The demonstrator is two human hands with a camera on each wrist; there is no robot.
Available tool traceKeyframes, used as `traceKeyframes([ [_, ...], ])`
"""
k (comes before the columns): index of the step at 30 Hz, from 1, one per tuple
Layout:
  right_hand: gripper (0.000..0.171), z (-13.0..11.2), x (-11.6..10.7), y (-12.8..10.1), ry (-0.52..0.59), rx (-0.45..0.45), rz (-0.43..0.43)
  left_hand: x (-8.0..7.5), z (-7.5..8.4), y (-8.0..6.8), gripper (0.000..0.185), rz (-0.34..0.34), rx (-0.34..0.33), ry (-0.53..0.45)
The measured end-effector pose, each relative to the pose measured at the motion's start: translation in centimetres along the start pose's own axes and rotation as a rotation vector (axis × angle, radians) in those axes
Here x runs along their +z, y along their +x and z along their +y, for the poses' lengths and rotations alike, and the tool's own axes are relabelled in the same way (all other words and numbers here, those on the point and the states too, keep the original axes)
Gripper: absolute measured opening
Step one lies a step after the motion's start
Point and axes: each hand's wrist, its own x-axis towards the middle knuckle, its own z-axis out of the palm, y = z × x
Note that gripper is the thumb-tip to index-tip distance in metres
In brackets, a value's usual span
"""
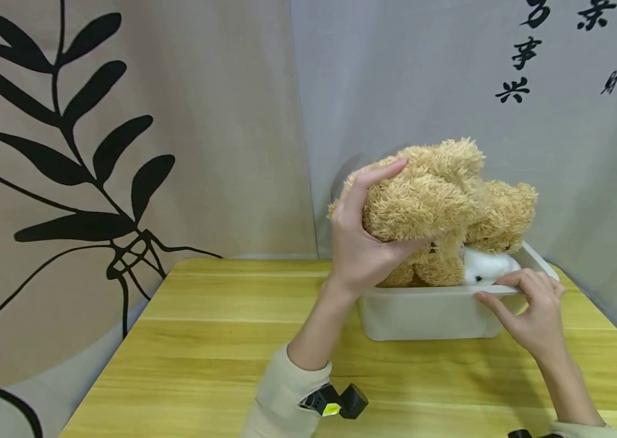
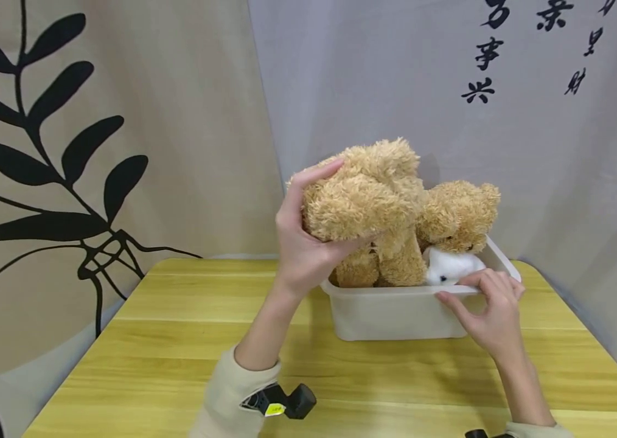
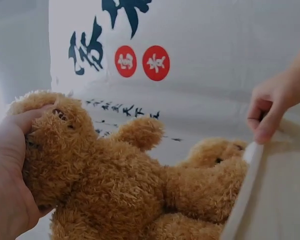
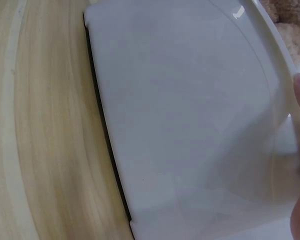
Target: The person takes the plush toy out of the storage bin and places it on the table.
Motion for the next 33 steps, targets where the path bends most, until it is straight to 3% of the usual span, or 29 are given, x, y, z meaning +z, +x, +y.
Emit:
traceKeyframes([
  [11, 0.072, 0.7, 0.0, -0.5, -0.005, 0.026, -0.002, -1.9, 0.5, 2.1, 0.074, 0.084, 0.096, -0.075],
  [18, 0.072, 0.8, 0.0, -0.5, -0.004, 0.025, -0.002, -3.9, 1.2, 3.9, 0.072, 0.139, 0.174, -0.028],
  [26, 0.074, 0.8, 0.0, -0.4, -0.01, 0.006, 0.007, -6.5, 1.9, 5.4, 0.071, 0.203, 0.194, 0.023],
  [33, 0.074, 0.7, 0.0, -0.4, -0.013, 0.01, 0.011, -8.1, 1.9, 6.0, 0.072, 0.236, 0.156, 0.016],
])
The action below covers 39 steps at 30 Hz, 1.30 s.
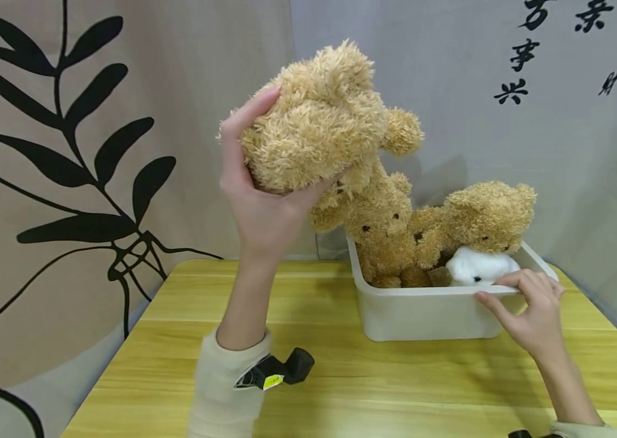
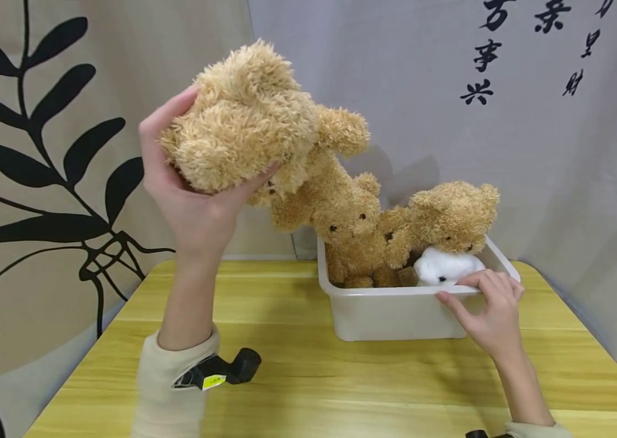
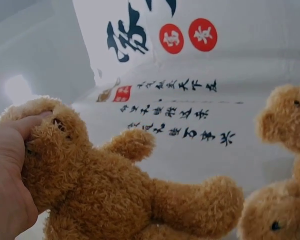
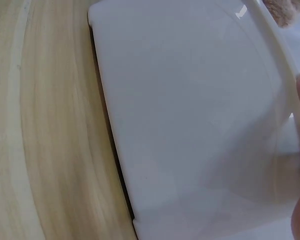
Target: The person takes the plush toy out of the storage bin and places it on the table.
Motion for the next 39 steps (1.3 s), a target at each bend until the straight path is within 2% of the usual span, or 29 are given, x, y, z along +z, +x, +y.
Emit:
traceKeyframes([
  [5, 0.075, -0.2, -0.1, -0.2, -0.007, 0.008, 0.007, -1.0, -0.3, 0.0, 0.07, 0.001, -0.031, 0.032],
  [11, 0.075, -0.5, -0.2, -0.1, -0.008, 0.017, 0.008, -3.0, -1.0, -0.3, 0.072, 0.002, -0.092, 0.102],
  [19, 0.077, -0.9, -0.2, 0.0, -0.002, 0.018, 0.011, -5.5, -2.7, -1.4, 0.074, 0.016, -0.193, 0.2],
  [27, 0.075, -0.6, -0.2, 0.0, 0.0, 0.019, 0.014, -7.5, -5.2, -3.6, 0.077, -0.03, -0.381, 0.404],
  [30, 0.074, -0.6, -0.2, 0.0, -0.005, 0.022, 0.013, -8.2, -6.1, -4.6, 0.077, -0.068, -0.468, 0.441],
  [35, 0.075, -1.0, 0.0, 0.2, -0.012, 0.011, 0.026, -9.3, -7.3, -6.0, 0.081, -0.143, -0.658, 0.507],
  [39, 0.075, -1.3, 0.1, 0.4, -0.016, 0.003, 0.034, -10.1, -8.1, -7.0, 0.083, -0.196, -0.767, 0.528],
])
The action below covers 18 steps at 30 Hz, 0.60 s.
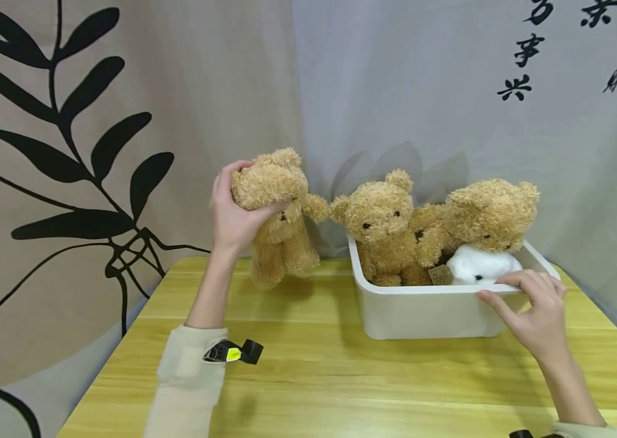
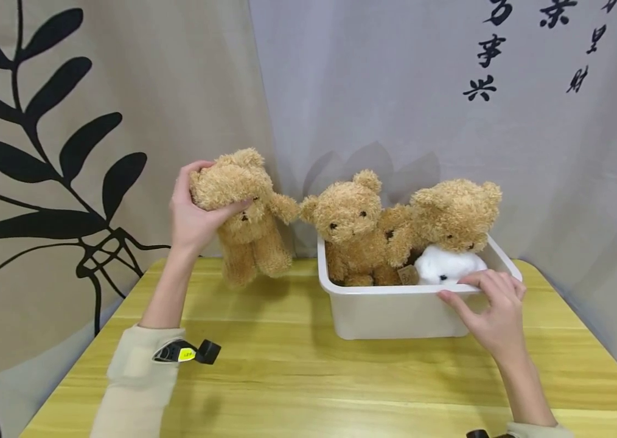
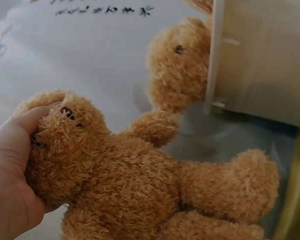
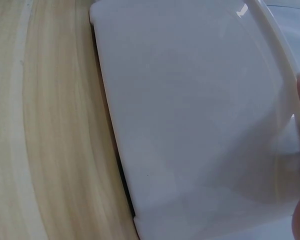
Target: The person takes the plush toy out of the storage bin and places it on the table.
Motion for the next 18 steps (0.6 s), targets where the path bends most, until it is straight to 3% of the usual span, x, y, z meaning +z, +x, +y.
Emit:
traceKeyframes([
  [9, 0.074, 0.9, -0.1, -0.3, -0.005, 0.013, -0.013, 0.5, -3.3, -0.3, 0.081, -0.182, -0.147, -0.095],
  [18, 0.074, 0.8, 0.0, -0.3, -0.015, -0.002, -0.003, 1.1, -5.5, -0.3, 0.079, -0.282, -0.319, -0.193],
])
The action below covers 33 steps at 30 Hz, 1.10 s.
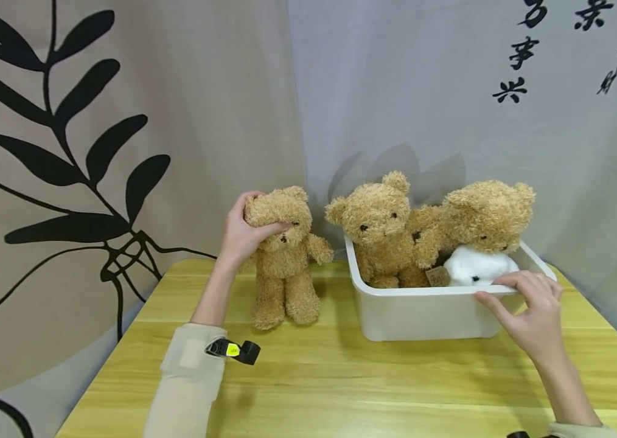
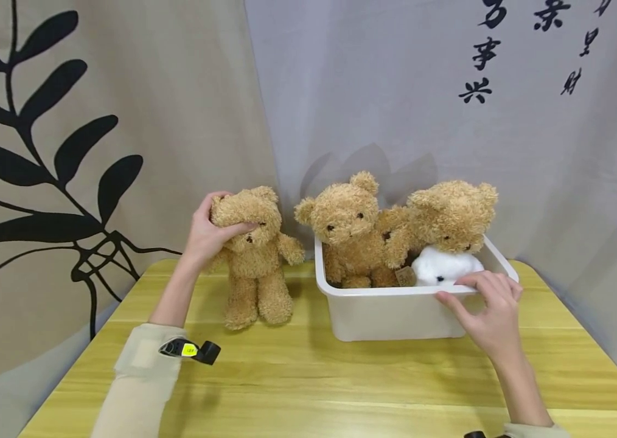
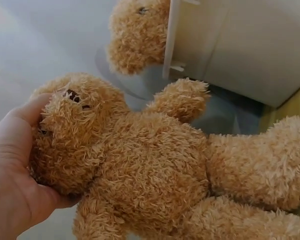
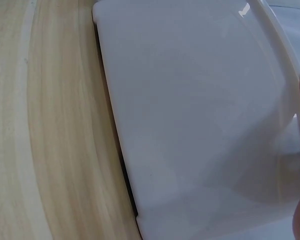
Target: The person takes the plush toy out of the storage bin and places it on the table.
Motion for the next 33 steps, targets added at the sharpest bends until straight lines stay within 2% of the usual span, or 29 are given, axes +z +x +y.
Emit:
traceKeyframes([
  [4, 0.075, 0.2, 0.0, -0.1, -0.006, -0.005, 0.003, 0.0, -0.3, 0.4, 0.079, -0.021, -0.008, -0.021],
  [8, 0.076, 0.5, 0.0, 0.0, -0.014, -0.01, 0.005, 0.0, -0.4, 0.9, 0.078, -0.053, -0.026, 0.001],
  [12, 0.075, 0.7, 0.0, -0.2, -0.009, -0.007, -0.001, -0.1, -1.1, 1.4, 0.078, -0.103, -0.049, 0.062],
  [18, 0.074, 1.0, 0.0, -0.4, -0.009, -0.004, -0.01, 0.1, -3.0, 1.9, 0.077, -0.184, -0.044, 0.179],
  [23, 0.074, 1.0, 0.0, -0.4, -0.008, -0.006, -0.001, 1.1, -4.5, 2.3, 0.074, -0.204, -0.038, 0.189],
  [27, 0.074, 0.9, 0.0, -0.4, -0.01, -0.008, 0.003, 1.7, -5.5, 2.3, 0.073, -0.212, -0.06, 0.18],
  [33, 0.073, 0.9, 0.0, -0.4, -0.016, -0.007, -0.004, 1.8, -6.6, 2.4, 0.075, -0.243, -0.079, 0.171],
])
